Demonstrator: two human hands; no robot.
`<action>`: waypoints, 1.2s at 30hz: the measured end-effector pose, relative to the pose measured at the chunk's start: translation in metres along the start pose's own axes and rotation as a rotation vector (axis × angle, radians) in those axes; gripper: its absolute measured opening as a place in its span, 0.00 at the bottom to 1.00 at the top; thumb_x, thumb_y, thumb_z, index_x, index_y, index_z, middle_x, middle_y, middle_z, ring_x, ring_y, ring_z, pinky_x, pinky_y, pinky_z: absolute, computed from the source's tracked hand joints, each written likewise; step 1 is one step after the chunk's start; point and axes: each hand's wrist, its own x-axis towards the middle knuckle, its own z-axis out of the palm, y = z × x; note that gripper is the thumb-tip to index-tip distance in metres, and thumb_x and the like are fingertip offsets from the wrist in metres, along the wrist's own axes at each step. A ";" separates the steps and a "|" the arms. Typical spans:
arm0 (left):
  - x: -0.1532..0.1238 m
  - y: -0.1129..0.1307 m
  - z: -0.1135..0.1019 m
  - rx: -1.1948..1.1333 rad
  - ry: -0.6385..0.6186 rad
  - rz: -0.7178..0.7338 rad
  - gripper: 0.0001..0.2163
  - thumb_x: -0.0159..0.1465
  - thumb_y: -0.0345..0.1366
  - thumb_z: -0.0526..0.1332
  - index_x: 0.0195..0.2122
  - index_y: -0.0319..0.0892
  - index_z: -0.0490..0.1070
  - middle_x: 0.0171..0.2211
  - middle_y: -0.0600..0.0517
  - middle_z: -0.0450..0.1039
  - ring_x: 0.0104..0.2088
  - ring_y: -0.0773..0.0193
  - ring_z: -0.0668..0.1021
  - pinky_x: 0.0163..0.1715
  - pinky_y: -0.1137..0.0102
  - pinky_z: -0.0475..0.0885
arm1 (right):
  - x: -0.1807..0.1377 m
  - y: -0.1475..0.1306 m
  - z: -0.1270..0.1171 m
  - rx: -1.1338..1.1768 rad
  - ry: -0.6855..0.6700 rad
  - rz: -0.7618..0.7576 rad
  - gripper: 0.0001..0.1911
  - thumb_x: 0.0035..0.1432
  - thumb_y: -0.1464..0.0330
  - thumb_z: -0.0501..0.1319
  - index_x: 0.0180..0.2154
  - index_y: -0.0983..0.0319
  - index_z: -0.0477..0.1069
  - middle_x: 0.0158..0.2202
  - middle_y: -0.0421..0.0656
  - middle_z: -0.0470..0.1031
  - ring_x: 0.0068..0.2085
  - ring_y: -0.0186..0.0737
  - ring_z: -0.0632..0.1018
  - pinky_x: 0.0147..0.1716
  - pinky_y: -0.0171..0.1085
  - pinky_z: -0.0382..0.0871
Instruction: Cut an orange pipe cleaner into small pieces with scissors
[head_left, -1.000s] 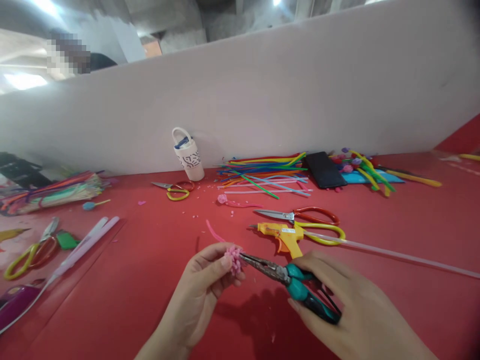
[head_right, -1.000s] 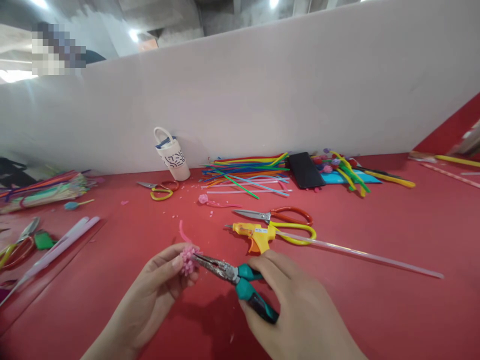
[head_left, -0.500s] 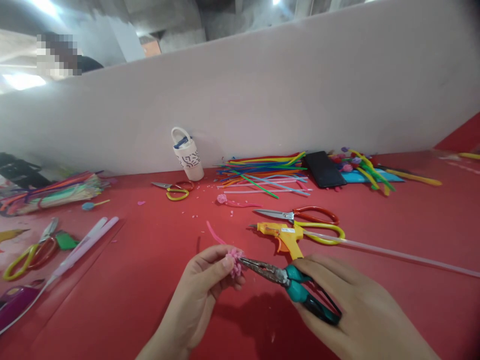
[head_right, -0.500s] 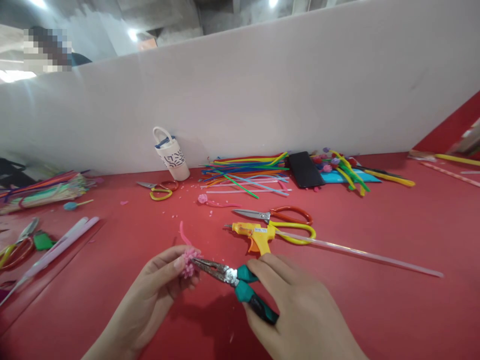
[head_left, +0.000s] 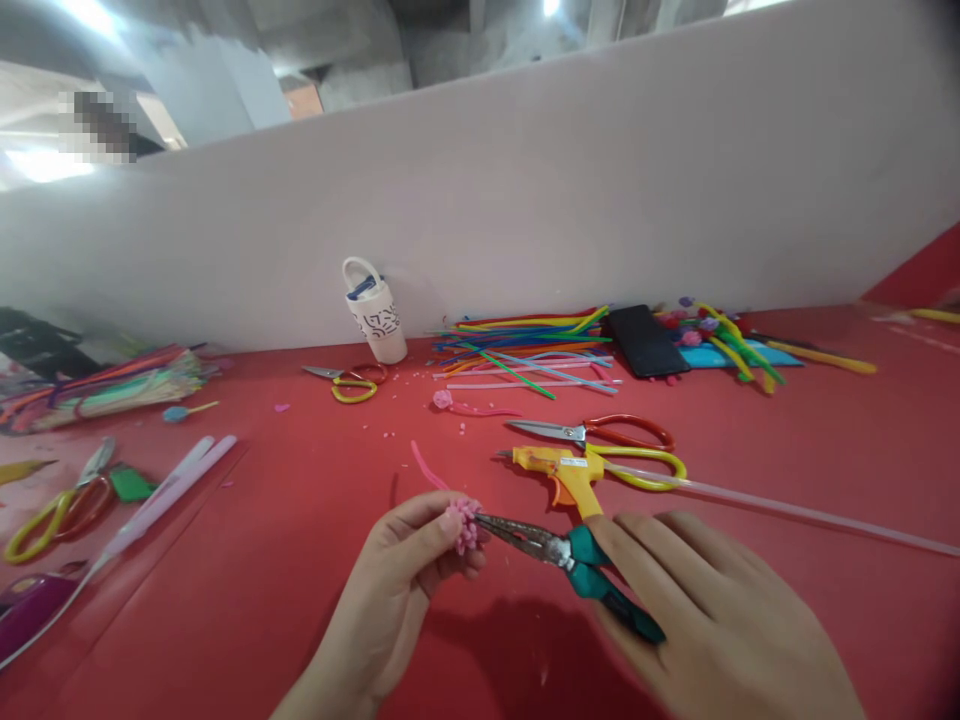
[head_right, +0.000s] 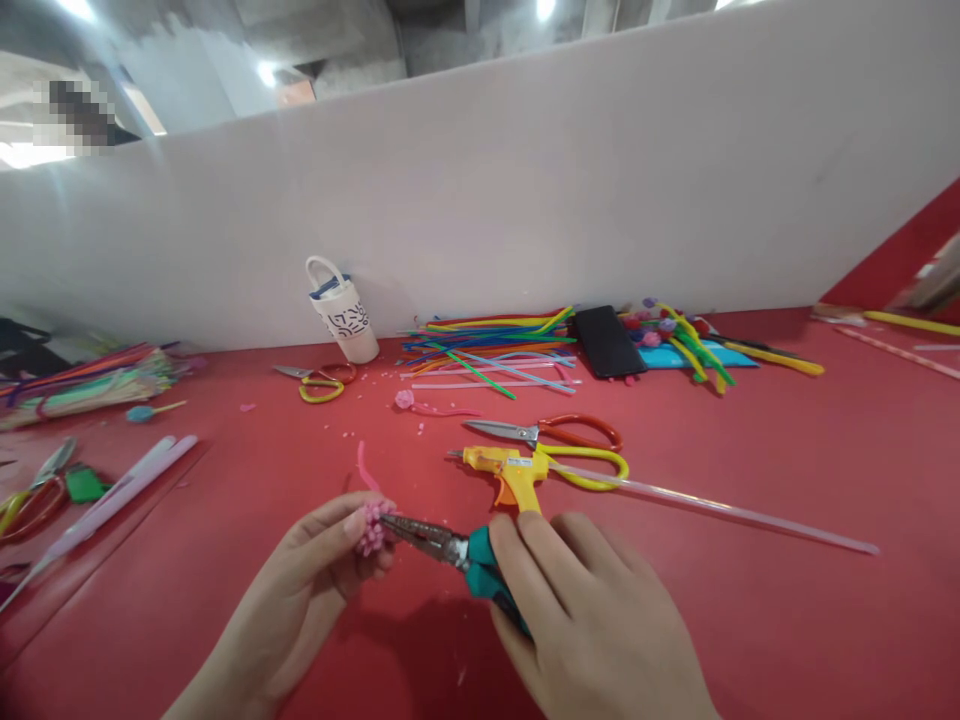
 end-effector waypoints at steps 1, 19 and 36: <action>0.000 0.000 0.000 -0.004 -0.003 0.000 0.06 0.53 0.34 0.67 0.30 0.37 0.78 0.24 0.51 0.76 0.23 0.70 0.75 0.25 0.77 0.71 | 0.001 0.000 0.000 0.018 0.015 0.007 0.11 0.60 0.68 0.52 0.40 0.66 0.70 0.34 0.47 0.75 0.33 0.46 0.70 0.33 0.42 0.63; -0.001 0.000 0.001 -0.032 -0.016 -0.017 0.06 0.53 0.33 0.67 0.30 0.37 0.78 0.23 0.51 0.75 0.22 0.71 0.74 0.25 0.78 0.70 | -0.001 0.001 0.000 0.087 0.034 0.035 0.09 0.58 0.69 0.55 0.39 0.65 0.70 0.33 0.46 0.75 0.35 0.45 0.70 0.37 0.42 0.62; 0.000 0.000 0.000 -0.016 -0.011 -0.022 0.06 0.53 0.34 0.67 0.30 0.37 0.78 0.23 0.52 0.74 0.22 0.71 0.73 0.25 0.78 0.70 | -0.001 0.001 0.001 0.101 0.035 0.043 0.08 0.58 0.69 0.55 0.38 0.65 0.70 0.33 0.45 0.75 0.35 0.45 0.70 0.37 0.41 0.62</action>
